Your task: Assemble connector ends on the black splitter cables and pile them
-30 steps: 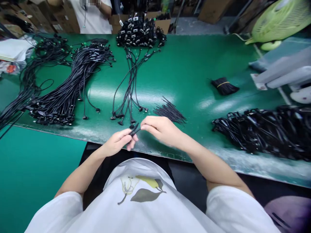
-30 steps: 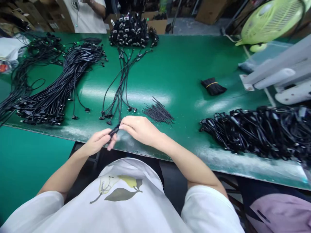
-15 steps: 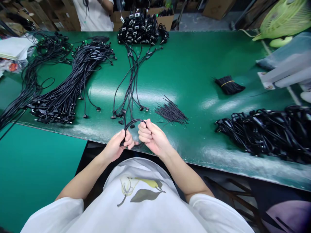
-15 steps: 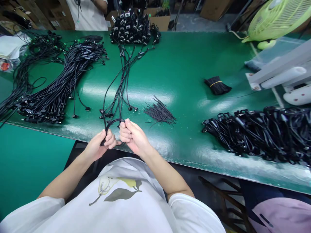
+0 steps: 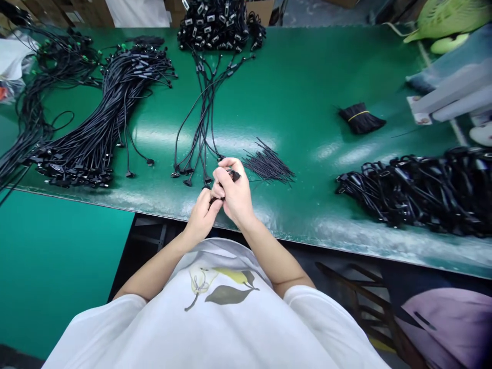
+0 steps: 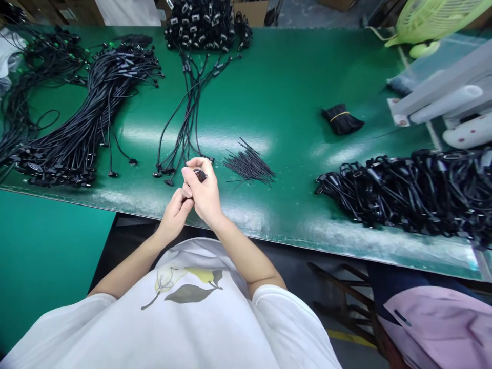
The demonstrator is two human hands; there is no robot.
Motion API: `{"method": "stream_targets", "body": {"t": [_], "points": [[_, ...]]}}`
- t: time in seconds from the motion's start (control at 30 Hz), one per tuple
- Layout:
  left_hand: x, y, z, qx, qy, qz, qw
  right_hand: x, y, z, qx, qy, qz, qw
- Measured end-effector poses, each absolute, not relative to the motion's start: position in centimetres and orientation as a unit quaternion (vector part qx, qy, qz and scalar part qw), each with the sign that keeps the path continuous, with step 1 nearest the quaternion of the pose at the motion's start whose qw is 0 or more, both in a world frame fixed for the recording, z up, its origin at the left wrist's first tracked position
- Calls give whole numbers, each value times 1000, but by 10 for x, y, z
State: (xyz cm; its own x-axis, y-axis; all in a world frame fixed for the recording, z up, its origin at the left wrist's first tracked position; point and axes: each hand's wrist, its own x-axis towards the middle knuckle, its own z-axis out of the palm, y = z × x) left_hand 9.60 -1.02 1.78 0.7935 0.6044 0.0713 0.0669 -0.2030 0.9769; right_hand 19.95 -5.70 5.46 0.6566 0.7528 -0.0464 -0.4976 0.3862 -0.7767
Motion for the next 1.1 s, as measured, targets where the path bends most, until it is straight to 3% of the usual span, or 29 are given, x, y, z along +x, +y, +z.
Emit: {"method": "stream_targets", "body": {"t": [0.13, 0.3, 0.4, 0.53, 0.7, 0.87, 1.1], "points": [[93, 8, 33, 710, 226, 281, 605, 202, -57, 61, -390, -183, 386, 816], [94, 16, 48, 778, 152, 7, 610, 201, -57, 63, -378, -250, 431, 780], [95, 14, 48, 775, 162, -68, 607, 211, -63, 62, -391, -314, 450, 739], [101, 14, 40, 744, 180, -49, 642, 226, -73, 62, -421, -291, 516, 687], [106, 15, 34, 622, 136, -123, 762, 222, -75, 68, -338, -102, 529, 772], [104, 10, 38, 416, 120, -172, 885, 223, -73, 79, -347, -151, 544, 749], [108, -4, 50, 286, 163, -168, 929, 238, -75, 78, -334, -182, 580, 720]]}}
